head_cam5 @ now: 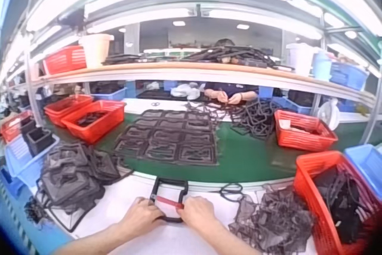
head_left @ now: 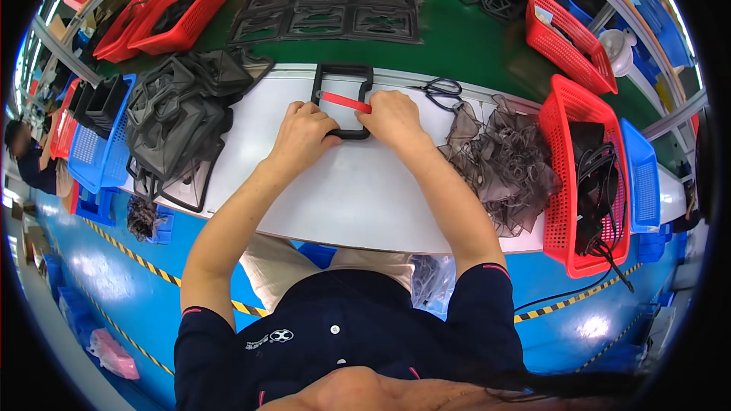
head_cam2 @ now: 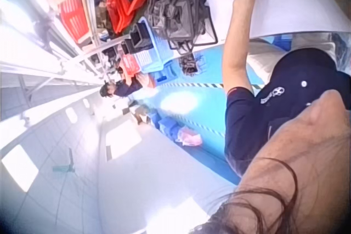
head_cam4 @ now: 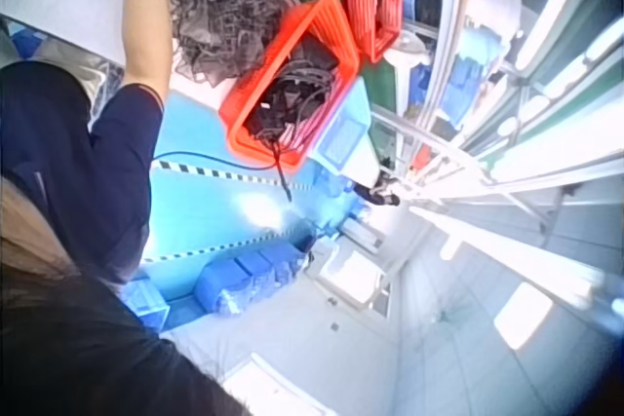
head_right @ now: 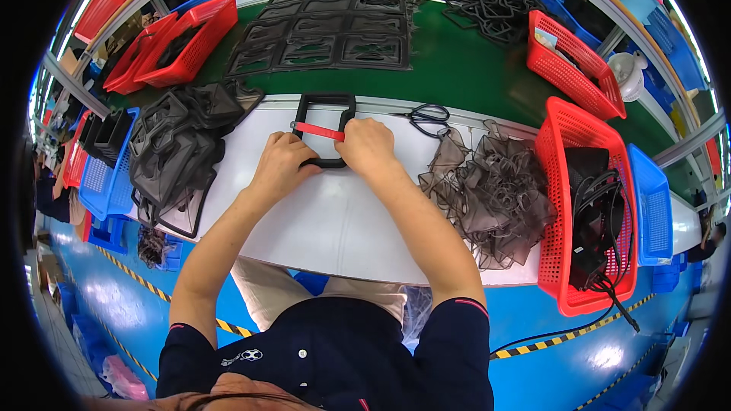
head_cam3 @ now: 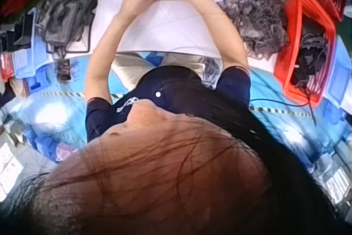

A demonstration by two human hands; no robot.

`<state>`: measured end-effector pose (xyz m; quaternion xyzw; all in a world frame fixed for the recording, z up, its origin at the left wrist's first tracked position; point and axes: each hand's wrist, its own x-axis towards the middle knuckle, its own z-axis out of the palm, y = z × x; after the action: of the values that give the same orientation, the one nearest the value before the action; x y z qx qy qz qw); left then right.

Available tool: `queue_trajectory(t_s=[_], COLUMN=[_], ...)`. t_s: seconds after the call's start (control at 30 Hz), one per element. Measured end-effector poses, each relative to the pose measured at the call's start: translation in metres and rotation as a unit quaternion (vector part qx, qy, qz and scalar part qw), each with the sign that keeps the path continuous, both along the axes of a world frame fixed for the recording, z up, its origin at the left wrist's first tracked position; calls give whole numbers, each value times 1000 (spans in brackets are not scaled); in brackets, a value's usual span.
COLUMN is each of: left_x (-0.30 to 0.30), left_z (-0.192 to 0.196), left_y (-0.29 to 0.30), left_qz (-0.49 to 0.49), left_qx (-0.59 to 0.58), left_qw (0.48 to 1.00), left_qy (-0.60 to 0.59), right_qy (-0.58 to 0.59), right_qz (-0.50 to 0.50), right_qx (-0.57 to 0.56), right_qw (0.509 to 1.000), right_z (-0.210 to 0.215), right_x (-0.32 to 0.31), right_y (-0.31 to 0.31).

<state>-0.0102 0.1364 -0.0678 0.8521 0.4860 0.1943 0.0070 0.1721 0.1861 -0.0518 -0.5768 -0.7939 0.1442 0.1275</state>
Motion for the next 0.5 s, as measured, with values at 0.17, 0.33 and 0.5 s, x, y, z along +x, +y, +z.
queue_trajectory(t_s=[0.17, 0.33, 0.5], left_x=[-2, 20, 24], left_z=[11, 51, 43], left_y=[-9, -98, -195], left_qz=[16, -51, -254], left_qx=[60, -397, -756], left_qw=[996, 880, 572], left_qy=[-63, -256, -190], right_qy=[38, 309, 452], right_qz=[-3, -28, -6], right_qx=[18, -110, -165], right_qw=[999, 944, 877], right_z=[6, 4, -16], right_x=[7, 63, 75], right_y=[-1, 11, 25])
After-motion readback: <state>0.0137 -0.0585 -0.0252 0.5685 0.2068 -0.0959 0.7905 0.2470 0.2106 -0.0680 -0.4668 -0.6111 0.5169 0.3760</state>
